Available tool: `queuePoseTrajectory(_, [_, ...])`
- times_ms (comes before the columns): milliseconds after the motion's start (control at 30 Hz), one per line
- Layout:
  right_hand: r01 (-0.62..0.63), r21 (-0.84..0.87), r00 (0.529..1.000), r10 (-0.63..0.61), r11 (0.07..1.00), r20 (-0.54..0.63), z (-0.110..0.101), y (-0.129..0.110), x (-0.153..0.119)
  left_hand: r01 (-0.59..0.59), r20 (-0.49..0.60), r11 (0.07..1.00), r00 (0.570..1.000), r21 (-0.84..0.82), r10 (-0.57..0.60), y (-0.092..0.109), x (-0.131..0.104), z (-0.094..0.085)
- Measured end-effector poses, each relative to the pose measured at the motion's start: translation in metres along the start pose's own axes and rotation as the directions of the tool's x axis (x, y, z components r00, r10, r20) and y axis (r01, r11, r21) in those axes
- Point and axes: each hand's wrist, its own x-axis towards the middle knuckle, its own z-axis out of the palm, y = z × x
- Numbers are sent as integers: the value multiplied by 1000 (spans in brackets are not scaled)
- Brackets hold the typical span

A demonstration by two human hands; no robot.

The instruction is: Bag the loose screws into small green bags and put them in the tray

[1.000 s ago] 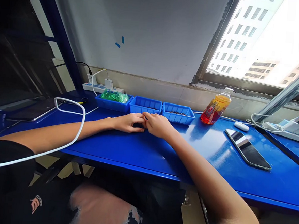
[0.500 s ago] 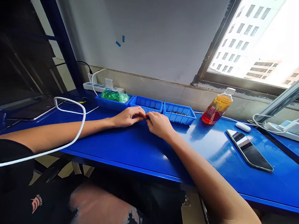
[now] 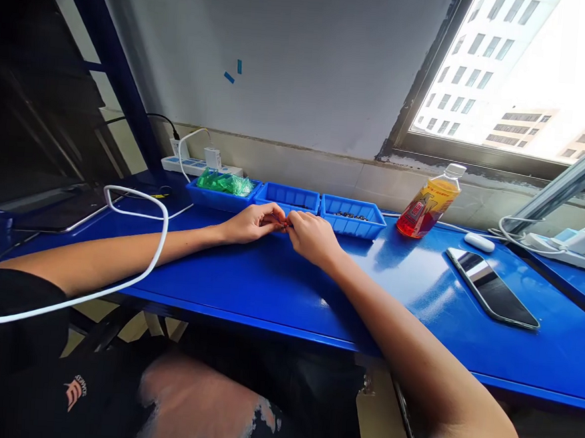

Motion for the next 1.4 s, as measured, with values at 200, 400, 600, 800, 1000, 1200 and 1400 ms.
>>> queuePoseTrajectory(200, [31, 16, 1000, -31, 999, 6, 1, 1, 1, 40, -55, 999, 998, -3, -40, -3, 1, 0])
queuePoseTrajectory(400, [11, -51, 1000, -9, 999, 26, 0, -1, 0, 60, -18, 997, 998, -54, -61, 0, -1, 2])
queuePoseTrajectory(600, [-18, -64, 1000, 19, 998, 12, -2, -4, 0, 8, -2, 969, 1000, 248, -8, 4, -1, 1])
queuePoseTrajectory(800, [-34, -72, 998, 37, 997, 48, -3, -6, -1, -2, 2, 884, 1000, 468, 1, 11, -1, 1])
queuePoseTrajectory(1000, [-28, -3, 1000, 28, 1000, 8, -2, -5, -1, 23, -1, 847, 1000, 532, -26, 12, -1, 1])
queuePoseTrajectory(1200, [59, -20, 997, -60, 998, -56, 3, -2, -1, -1, 44, 825, 999, 564, -30, 10, 0, -1])
queuePoseTrajectory(1400, [99, -42, 984, -104, 994, -141, 5, 4, 1, 11, 76, 841, 995, 540, -62, 11, 1, -1])
